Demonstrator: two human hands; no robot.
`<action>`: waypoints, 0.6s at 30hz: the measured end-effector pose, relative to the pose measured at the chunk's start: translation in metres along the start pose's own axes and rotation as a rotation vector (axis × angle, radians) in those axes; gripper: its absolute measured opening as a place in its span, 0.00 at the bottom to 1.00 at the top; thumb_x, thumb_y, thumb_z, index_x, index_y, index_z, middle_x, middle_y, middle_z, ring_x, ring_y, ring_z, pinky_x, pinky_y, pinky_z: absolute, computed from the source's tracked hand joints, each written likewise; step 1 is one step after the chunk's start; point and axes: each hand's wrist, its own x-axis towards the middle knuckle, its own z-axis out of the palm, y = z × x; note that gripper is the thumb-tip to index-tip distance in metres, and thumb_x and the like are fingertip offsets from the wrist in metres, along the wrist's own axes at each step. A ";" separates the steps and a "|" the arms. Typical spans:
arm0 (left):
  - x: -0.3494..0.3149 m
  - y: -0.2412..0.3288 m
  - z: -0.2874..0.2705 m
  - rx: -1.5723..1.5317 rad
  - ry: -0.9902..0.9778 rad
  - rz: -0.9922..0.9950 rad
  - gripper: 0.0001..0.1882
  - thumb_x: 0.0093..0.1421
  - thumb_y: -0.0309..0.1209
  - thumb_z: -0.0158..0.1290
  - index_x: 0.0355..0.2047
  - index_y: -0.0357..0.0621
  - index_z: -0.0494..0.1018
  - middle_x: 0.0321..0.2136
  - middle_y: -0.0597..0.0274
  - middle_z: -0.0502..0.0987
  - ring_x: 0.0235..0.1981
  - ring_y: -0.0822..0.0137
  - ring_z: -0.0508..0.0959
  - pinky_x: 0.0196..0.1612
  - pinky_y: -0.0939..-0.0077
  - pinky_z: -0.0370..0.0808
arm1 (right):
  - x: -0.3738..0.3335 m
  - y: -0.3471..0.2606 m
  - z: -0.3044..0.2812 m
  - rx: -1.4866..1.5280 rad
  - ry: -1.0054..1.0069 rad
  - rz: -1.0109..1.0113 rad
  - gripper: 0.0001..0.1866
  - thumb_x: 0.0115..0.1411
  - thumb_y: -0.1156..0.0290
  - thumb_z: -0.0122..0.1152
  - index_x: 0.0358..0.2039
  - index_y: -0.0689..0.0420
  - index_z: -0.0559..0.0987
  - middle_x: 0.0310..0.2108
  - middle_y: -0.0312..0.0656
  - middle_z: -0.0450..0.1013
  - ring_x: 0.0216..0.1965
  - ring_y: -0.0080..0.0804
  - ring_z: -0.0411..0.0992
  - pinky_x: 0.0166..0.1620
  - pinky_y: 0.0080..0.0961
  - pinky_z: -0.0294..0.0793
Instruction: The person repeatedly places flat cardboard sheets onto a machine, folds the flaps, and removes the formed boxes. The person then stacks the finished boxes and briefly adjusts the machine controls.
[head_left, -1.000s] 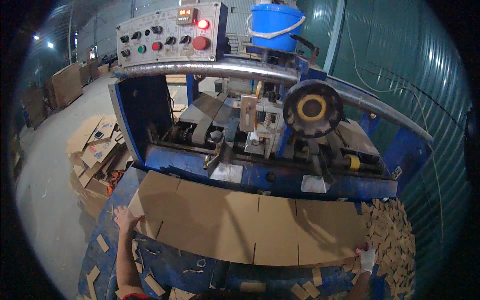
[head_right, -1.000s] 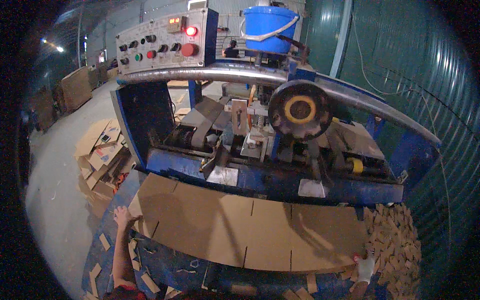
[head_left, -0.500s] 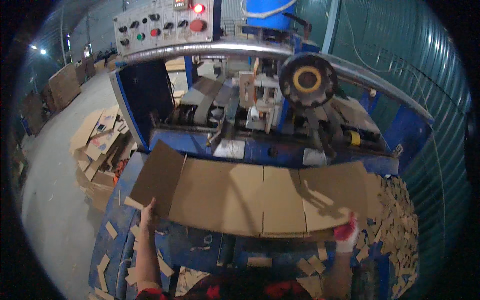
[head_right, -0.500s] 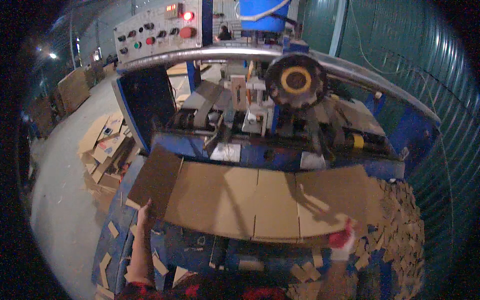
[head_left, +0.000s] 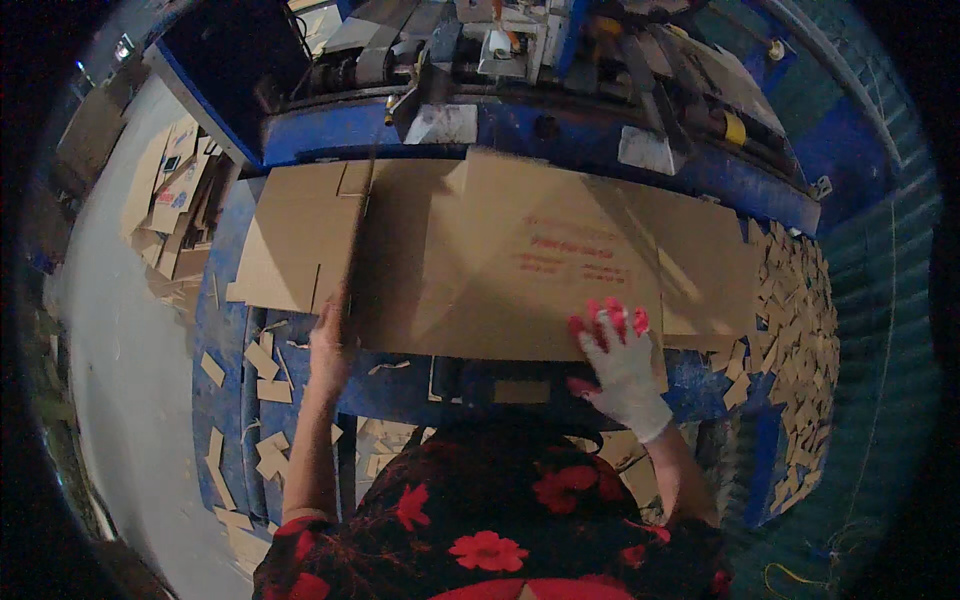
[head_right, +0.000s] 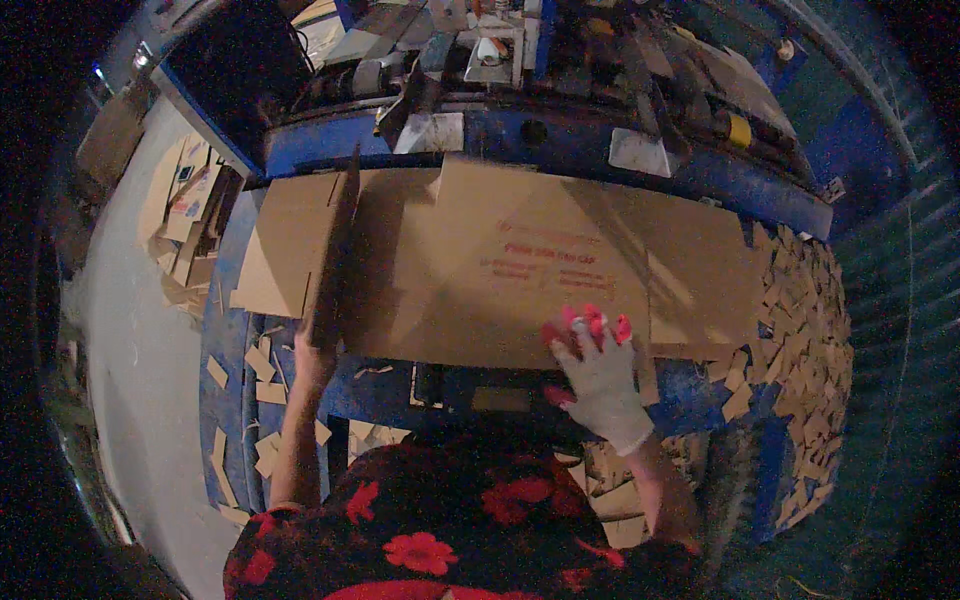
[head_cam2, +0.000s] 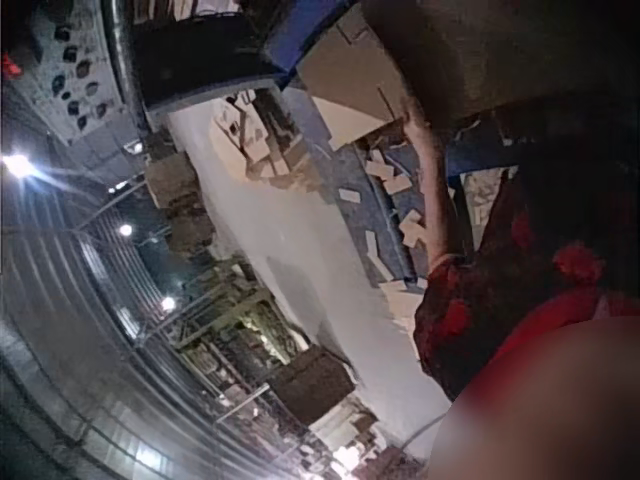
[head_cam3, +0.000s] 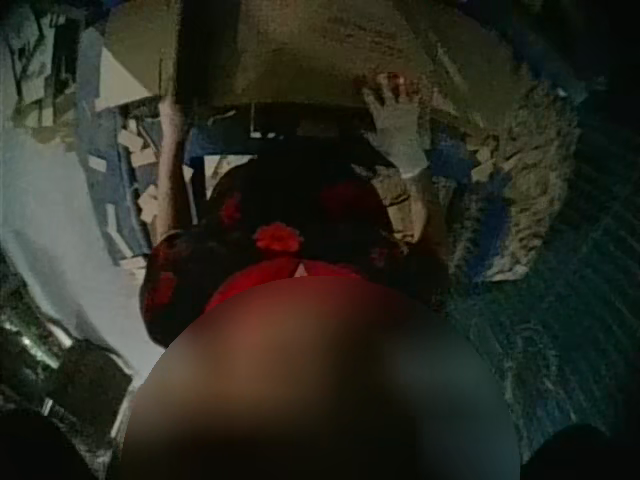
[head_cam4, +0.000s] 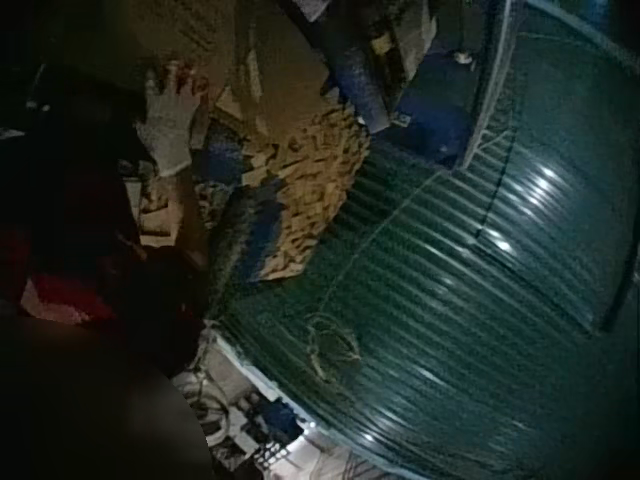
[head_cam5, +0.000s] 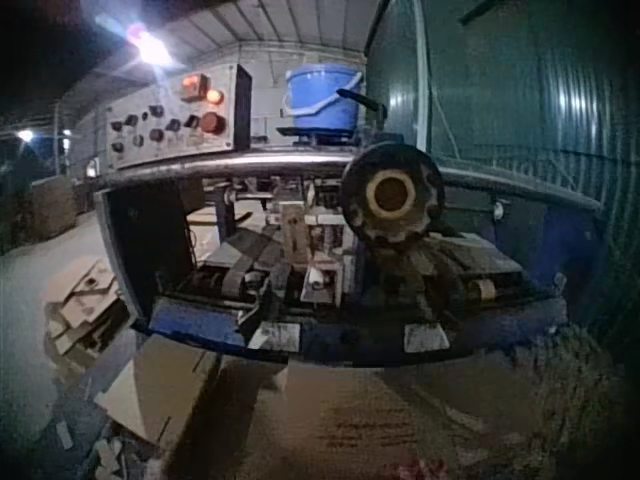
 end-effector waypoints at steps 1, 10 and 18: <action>0.005 0.005 0.007 -0.012 0.012 0.026 0.32 0.50 0.20 0.52 0.58 0.38 0.61 0.52 0.44 0.70 0.53 0.47 0.71 0.52 0.63 0.72 | 0.008 -0.001 0.005 -0.066 -0.025 -0.069 0.25 0.52 0.71 0.54 0.54 0.51 0.70 0.56 0.46 0.64 0.59 0.52 0.58 0.60 0.51 0.54; 0.103 0.023 0.041 0.012 -0.005 0.316 0.31 0.51 0.18 0.50 0.58 0.40 0.63 0.56 0.48 0.67 0.58 0.51 0.66 0.59 0.64 0.65 | 0.047 0.058 0.011 -0.223 0.219 -0.123 0.22 0.50 0.72 0.53 0.48 0.52 0.74 0.51 0.45 0.66 0.53 0.51 0.64 0.54 0.54 0.62; 0.169 0.021 0.094 0.015 -0.108 0.276 0.25 0.58 0.23 0.43 0.58 0.38 0.61 0.59 0.49 0.62 0.62 0.51 0.60 0.63 0.61 0.58 | 0.105 0.126 0.038 -0.186 0.508 -0.041 0.21 0.51 0.72 0.54 0.48 0.52 0.74 0.49 0.44 0.69 0.51 0.47 0.67 0.54 0.44 0.65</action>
